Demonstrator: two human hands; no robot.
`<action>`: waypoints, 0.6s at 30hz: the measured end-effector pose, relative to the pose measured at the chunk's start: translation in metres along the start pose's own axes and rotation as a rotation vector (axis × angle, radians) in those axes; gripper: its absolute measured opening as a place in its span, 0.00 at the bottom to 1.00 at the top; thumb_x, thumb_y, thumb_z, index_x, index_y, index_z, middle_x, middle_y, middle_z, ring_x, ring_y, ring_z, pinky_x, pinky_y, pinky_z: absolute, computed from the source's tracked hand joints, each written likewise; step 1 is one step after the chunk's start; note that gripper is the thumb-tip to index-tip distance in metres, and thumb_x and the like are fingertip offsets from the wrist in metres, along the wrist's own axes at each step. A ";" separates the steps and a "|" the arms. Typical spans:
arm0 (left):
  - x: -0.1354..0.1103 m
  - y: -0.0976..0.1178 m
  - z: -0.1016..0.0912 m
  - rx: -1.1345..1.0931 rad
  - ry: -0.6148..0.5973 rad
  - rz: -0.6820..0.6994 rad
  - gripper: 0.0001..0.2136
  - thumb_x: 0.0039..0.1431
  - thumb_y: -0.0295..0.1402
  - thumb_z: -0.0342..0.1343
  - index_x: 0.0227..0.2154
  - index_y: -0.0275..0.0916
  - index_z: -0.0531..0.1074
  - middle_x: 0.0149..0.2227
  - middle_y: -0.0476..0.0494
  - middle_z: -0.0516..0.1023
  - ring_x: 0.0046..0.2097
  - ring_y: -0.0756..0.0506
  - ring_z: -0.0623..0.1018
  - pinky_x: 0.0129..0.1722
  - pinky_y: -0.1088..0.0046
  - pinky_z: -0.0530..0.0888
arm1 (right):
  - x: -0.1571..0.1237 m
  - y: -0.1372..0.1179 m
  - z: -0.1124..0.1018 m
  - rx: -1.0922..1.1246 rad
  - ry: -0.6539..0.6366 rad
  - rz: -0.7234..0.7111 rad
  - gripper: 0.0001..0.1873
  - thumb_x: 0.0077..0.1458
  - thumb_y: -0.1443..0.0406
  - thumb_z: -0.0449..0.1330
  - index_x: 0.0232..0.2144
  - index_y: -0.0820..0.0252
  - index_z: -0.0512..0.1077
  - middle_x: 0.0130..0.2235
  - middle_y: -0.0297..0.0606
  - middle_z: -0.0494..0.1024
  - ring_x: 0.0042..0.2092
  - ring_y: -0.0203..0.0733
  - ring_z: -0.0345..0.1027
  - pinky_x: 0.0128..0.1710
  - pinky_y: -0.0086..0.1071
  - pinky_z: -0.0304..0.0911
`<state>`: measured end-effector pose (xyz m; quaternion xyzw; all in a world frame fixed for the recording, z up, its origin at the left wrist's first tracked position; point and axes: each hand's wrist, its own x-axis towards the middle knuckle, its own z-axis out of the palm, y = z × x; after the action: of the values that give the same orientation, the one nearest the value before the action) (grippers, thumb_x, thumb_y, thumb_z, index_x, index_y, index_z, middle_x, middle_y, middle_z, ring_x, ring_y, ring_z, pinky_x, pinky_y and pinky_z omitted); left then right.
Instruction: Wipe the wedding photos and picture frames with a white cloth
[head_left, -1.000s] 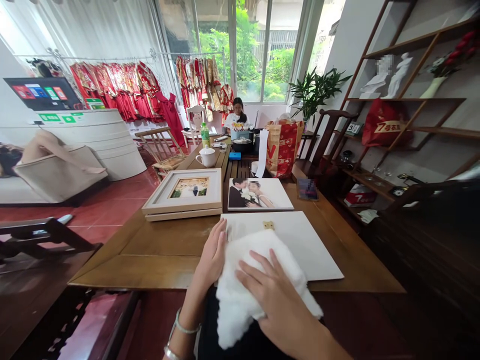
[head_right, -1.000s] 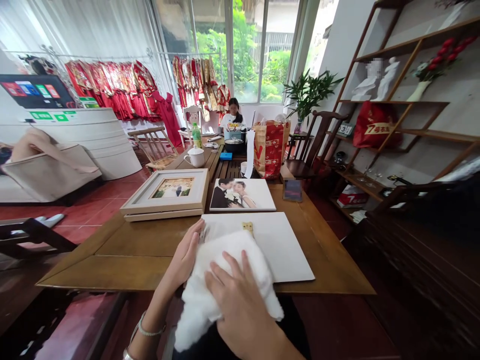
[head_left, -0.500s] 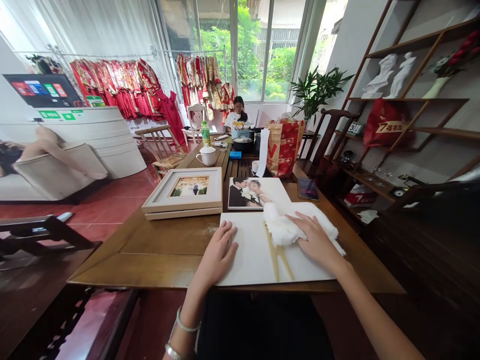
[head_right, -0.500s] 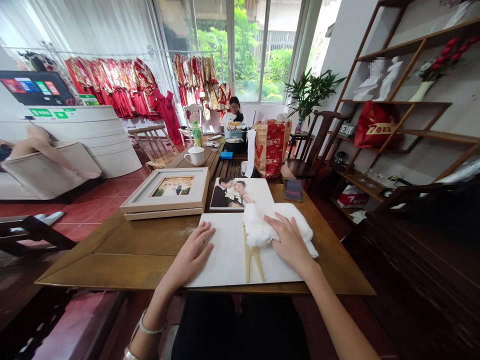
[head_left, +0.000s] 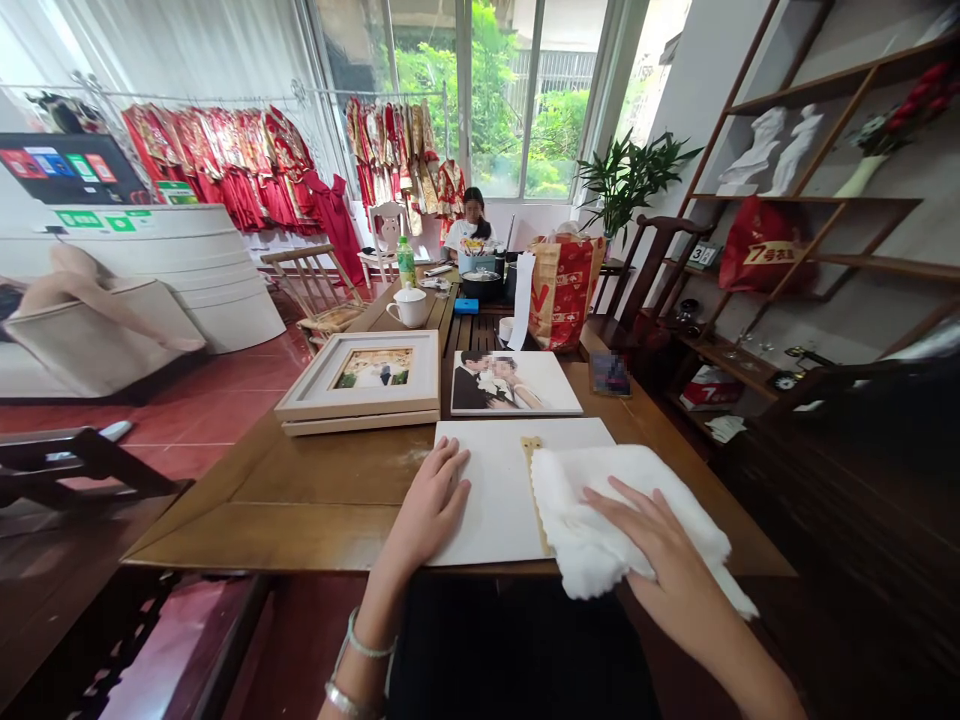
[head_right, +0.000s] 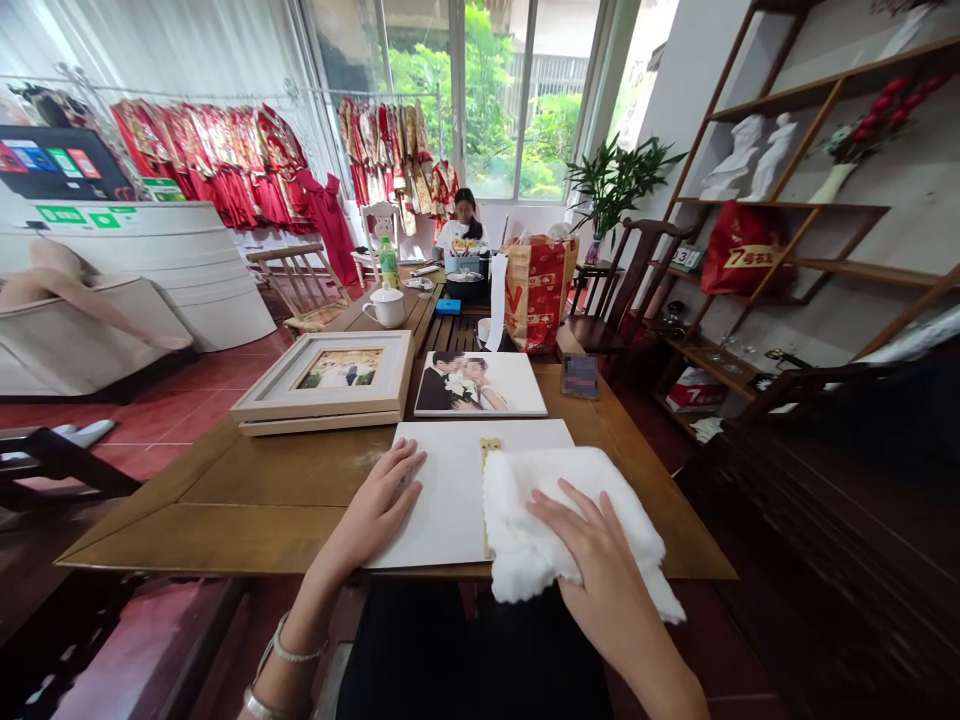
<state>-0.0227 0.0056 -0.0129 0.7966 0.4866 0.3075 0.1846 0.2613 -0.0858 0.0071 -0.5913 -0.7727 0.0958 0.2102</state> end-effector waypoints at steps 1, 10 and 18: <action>0.000 0.000 0.000 0.001 -0.002 0.001 0.18 0.62 0.32 0.46 0.54 0.36 0.66 0.62 0.35 0.61 0.65 0.39 0.55 0.62 0.54 0.57 | -0.008 0.000 -0.002 0.014 -0.018 0.001 0.42 0.38 0.76 0.47 0.57 0.48 0.62 0.58 0.29 0.66 0.65 0.45 0.45 0.64 0.55 0.32; 0.001 -0.001 -0.001 -0.018 -0.027 -0.002 0.18 0.63 0.31 0.44 0.54 0.36 0.65 0.62 0.35 0.60 0.65 0.40 0.55 0.63 0.55 0.56 | 0.056 0.041 -0.006 0.000 -0.016 0.074 0.35 0.43 0.75 0.49 0.55 0.55 0.66 0.59 0.42 0.65 0.63 0.48 0.50 0.63 0.51 0.40; 0.000 -0.001 0.000 -0.029 -0.008 0.001 0.17 0.63 0.31 0.45 0.54 0.36 0.66 0.62 0.36 0.61 0.65 0.40 0.56 0.62 0.55 0.57 | 0.099 0.041 0.003 -0.039 0.008 0.076 0.34 0.44 0.76 0.48 0.55 0.58 0.65 0.57 0.41 0.68 0.63 0.46 0.50 0.63 0.51 0.39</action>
<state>-0.0234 0.0063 -0.0134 0.7952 0.4811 0.3115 0.1979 0.2745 0.0208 0.0095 -0.6247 -0.7505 0.0862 0.1977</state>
